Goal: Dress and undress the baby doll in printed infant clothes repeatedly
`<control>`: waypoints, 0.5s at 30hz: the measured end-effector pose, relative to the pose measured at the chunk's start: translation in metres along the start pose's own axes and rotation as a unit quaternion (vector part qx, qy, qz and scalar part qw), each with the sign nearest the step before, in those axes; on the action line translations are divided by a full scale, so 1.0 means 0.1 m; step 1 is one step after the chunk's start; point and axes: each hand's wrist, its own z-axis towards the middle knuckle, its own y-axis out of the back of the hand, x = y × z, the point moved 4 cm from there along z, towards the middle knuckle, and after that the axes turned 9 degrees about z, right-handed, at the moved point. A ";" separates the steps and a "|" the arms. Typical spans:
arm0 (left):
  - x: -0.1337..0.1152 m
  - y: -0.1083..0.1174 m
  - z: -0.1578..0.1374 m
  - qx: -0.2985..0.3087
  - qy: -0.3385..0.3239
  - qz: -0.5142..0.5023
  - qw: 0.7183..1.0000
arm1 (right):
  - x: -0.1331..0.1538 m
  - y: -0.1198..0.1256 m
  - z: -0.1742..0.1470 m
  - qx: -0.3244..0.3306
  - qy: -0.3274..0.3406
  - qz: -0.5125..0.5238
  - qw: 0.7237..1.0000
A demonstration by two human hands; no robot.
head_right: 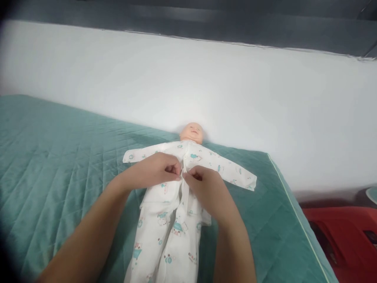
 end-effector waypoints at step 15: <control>0.12 -0.12 0.01 0.041 -0.013 -0.248 0.968 | -0.07 -0.07 0.10 0.065 0.043 0.164 0.983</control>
